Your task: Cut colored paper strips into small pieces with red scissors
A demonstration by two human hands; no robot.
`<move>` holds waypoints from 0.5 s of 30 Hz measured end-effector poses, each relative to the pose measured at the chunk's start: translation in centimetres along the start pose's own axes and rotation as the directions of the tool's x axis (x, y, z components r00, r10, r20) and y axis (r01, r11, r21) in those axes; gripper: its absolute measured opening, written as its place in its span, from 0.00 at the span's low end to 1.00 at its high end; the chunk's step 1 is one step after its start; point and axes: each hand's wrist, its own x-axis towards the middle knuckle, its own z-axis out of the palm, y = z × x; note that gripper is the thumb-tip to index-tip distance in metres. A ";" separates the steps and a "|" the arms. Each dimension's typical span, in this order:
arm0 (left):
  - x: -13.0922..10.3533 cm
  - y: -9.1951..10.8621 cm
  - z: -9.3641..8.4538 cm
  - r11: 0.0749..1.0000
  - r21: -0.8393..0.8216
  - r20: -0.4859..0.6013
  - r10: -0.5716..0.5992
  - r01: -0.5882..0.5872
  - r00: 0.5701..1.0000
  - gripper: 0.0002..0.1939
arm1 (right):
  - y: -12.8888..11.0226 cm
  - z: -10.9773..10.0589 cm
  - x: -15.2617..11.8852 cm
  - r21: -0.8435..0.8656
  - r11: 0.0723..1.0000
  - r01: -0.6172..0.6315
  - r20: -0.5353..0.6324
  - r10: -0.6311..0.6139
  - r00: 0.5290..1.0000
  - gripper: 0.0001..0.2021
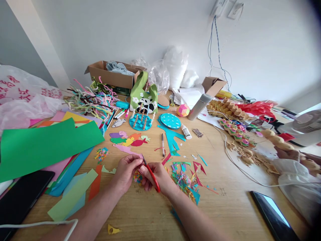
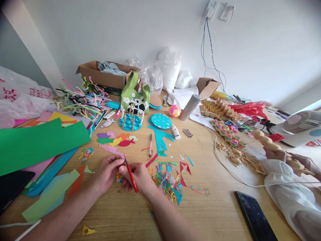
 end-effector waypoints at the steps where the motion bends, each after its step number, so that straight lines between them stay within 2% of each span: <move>1: 0.0 0.0 0.0 1.000 -0.002 0.012 -0.004 0.004 1.000 0.08 | 0.0 0.0 0.0 -0.002 1.000 0.001 -0.001 -0.001 1.000 0.28; 6: 0.0 -0.2 -0.1 1.000 -0.004 0.029 -0.027 0.027 0.999 0.08 | 0.2 0.0 0.1 -0.005 1.000 0.000 0.000 0.000 1.000 0.28; 15: 0.0 0.2 0.1 1.000 -0.007 -0.067 -0.017 0.017 0.998 0.07 | 0.3 -0.1 0.1 -0.010 1.000 -0.028 0.020 0.029 0.999 0.29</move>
